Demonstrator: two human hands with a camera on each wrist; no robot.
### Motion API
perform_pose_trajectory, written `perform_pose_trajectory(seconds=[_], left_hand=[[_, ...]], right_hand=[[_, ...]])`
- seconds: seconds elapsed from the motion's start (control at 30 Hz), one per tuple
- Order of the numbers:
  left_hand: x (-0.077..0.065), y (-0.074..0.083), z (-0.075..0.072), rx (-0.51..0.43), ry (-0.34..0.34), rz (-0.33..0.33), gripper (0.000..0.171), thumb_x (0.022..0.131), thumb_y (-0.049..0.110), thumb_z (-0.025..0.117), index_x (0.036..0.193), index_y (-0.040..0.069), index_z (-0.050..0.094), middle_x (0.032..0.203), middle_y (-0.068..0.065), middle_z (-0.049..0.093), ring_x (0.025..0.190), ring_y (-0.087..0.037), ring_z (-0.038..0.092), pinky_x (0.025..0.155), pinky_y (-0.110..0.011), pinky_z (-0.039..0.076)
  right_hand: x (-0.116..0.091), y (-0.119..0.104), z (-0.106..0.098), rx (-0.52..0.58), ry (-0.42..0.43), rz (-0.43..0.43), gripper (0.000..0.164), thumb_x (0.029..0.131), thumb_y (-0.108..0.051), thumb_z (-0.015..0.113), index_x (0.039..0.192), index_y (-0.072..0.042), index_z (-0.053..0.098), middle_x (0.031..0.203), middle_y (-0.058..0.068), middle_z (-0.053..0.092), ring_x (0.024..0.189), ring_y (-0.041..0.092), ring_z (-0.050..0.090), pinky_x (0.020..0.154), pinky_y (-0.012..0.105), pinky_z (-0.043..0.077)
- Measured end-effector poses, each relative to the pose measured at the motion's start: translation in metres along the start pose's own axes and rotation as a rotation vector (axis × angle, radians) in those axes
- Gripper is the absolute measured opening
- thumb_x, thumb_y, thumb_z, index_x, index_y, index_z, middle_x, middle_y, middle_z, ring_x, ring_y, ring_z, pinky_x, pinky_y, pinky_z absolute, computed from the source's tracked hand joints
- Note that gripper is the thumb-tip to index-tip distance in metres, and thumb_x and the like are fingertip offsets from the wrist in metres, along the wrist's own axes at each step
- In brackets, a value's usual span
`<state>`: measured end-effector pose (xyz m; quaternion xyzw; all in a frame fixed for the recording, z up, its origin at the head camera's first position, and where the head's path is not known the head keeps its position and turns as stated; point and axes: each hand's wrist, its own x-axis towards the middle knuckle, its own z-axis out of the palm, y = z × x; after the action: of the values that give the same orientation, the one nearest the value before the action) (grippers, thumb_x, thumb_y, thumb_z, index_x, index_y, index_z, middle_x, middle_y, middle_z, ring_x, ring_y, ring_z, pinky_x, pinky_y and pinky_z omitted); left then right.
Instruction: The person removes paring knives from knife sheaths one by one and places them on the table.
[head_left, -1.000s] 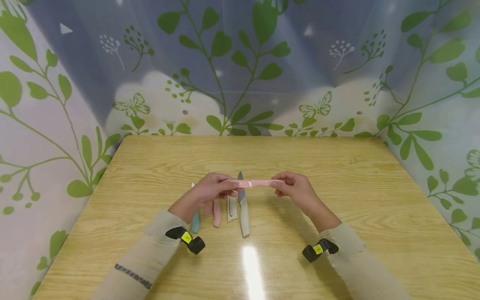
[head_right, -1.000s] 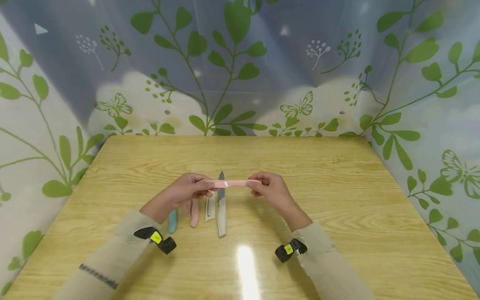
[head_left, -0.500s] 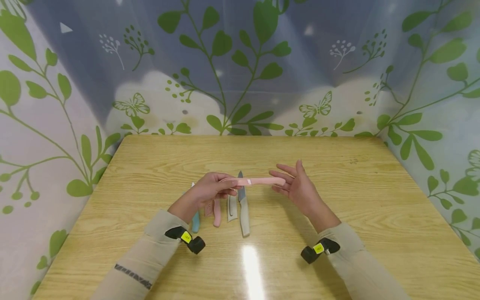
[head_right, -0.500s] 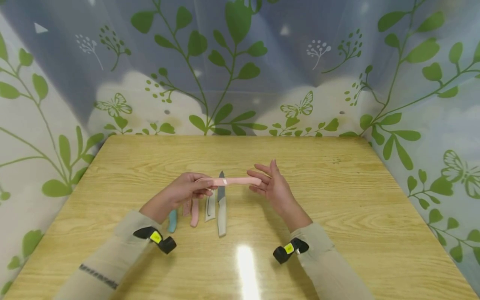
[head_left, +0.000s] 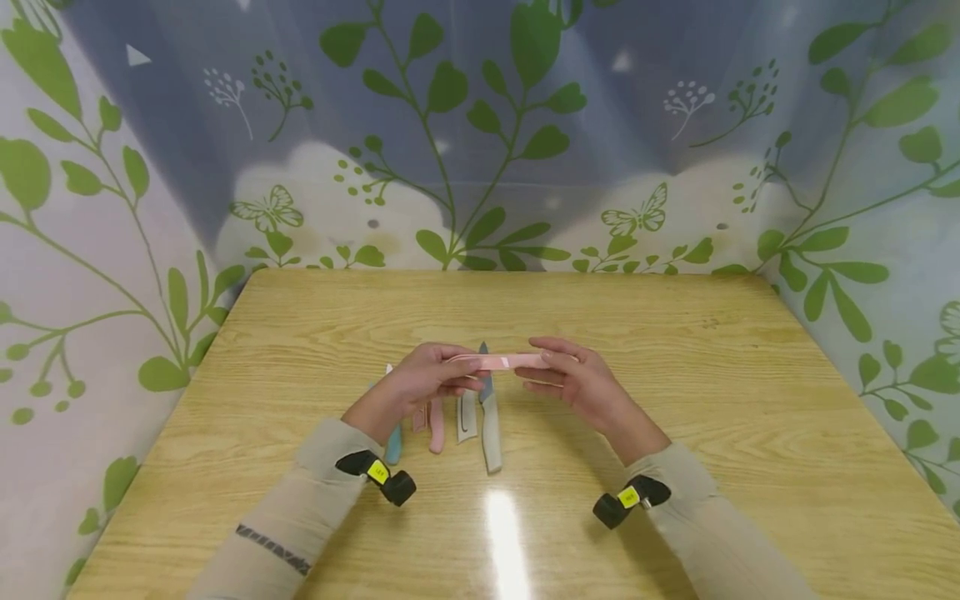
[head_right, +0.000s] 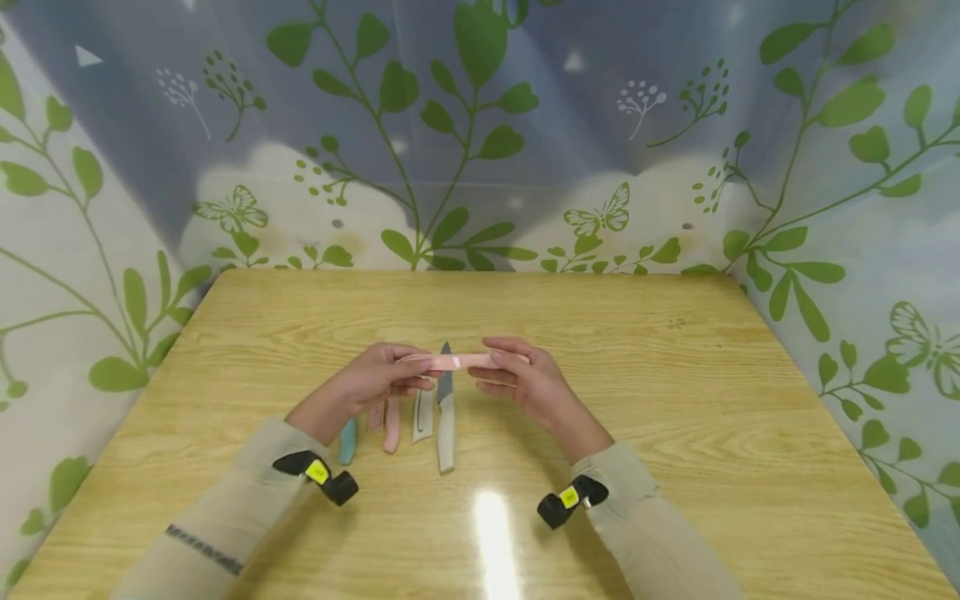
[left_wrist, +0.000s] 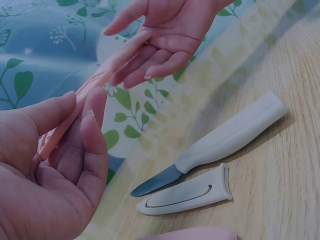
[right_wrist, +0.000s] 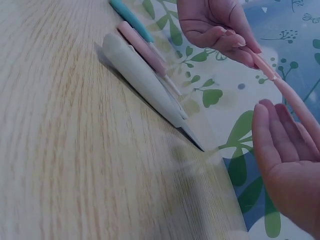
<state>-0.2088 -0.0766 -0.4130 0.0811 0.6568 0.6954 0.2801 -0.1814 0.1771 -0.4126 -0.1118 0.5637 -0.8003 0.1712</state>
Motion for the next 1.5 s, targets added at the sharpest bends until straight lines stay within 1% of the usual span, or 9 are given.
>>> perform_pose_trajectory(seconds=[0.13,0.23,0.33,0.63,0.77,0.93,1.07,1.3,1.5], left_hand=[[-0.001,-0.001,-0.001,0.015,-0.046,0.012,0.032,0.097,0.013,0.055,0.125,-0.003,0.057,0.119,-0.027,0.062,0.081,-0.01,0.069,0.068,-0.02,0.056],[-0.001,-0.001,-0.002,0.022,-0.09,0.026,0.034,0.099,0.012,0.051,0.128,-0.004,0.053,0.126,-0.032,0.054,0.086,-0.01,0.069,0.073,-0.022,0.056],[-0.001,-0.003,-0.003,0.018,-0.099,0.021,0.034,0.1,0.013,0.051,0.129,-0.003,0.053,0.125,-0.031,0.055,0.088,-0.011,0.068,0.076,-0.023,0.056],[-0.002,-0.005,-0.003,-0.006,-0.077,0.003,0.034,0.098,0.017,0.054,0.127,0.0,0.056,0.119,-0.029,0.06,0.086,-0.012,0.069,0.07,-0.02,0.057],[-0.002,-0.006,-0.005,-0.006,-0.08,0.027,0.034,0.099,0.015,0.052,0.127,-0.003,0.055,0.117,-0.029,0.062,0.084,-0.012,0.069,0.069,-0.02,0.057],[-0.003,-0.009,-0.01,-0.015,-0.107,0.074,0.035,0.099,0.014,0.052,0.127,-0.006,0.053,0.125,-0.034,0.054,0.084,-0.01,0.069,0.071,-0.02,0.057],[-0.004,-0.01,-0.013,-0.019,-0.134,0.099,0.037,0.098,0.018,0.054,0.126,-0.005,0.055,0.122,-0.031,0.058,0.085,-0.01,0.069,0.071,-0.019,0.056],[-0.003,-0.007,-0.009,-0.007,-0.076,0.049,0.033,0.1,0.011,0.05,0.127,-0.007,0.053,0.12,-0.029,0.06,0.082,-0.01,0.069,0.066,-0.017,0.056],[-0.005,-0.007,-0.008,0.005,-0.071,0.035,0.035,0.098,0.015,0.054,0.127,-0.004,0.054,0.122,-0.031,0.058,0.084,-0.011,0.069,0.066,-0.018,0.056]], right_hand=[[0.001,0.003,-0.001,-0.032,0.015,0.032,0.03,0.098,-0.002,0.049,0.126,0.006,0.05,0.104,0.003,0.071,0.095,0.021,0.068,0.085,0.036,0.056],[0.0,0.003,-0.001,-0.058,0.023,0.055,0.035,0.097,-0.001,0.051,0.128,0.013,0.046,0.103,0.004,0.071,0.092,0.021,0.069,0.082,0.033,0.057],[-0.001,0.004,-0.001,-0.08,0.024,0.064,0.036,0.097,-0.001,0.052,0.128,0.015,0.045,0.101,0.003,0.072,0.09,0.02,0.069,0.08,0.031,0.057],[-0.001,0.004,-0.002,-0.168,0.041,0.078,0.036,0.095,-0.004,0.055,0.126,0.015,0.048,0.097,0.001,0.073,0.086,0.017,0.07,0.08,0.032,0.057],[-0.001,0.005,-0.004,-0.177,0.038,0.069,0.036,0.096,-0.004,0.055,0.125,0.015,0.049,0.097,0.001,0.073,0.086,0.017,0.07,0.08,0.032,0.058],[-0.002,0.006,-0.009,-0.17,0.027,0.049,0.032,0.097,-0.005,0.054,0.123,0.012,0.052,0.099,-0.001,0.073,0.086,0.017,0.07,0.082,0.033,0.057],[-0.003,0.005,-0.01,-0.173,0.031,0.062,0.03,0.096,-0.007,0.055,0.122,0.008,0.056,0.099,-0.002,0.073,0.083,0.015,0.07,0.081,0.032,0.057],[-0.006,0.003,-0.011,-0.188,0.061,0.101,0.031,0.096,-0.008,0.056,0.122,0.008,0.055,0.098,-0.003,0.073,0.079,0.011,0.068,0.078,0.028,0.058],[-0.007,0.004,-0.015,-0.203,0.06,0.099,0.036,0.096,-0.007,0.055,0.127,0.012,0.05,0.095,-0.004,0.073,0.075,0.009,0.067,0.074,0.026,0.058]])
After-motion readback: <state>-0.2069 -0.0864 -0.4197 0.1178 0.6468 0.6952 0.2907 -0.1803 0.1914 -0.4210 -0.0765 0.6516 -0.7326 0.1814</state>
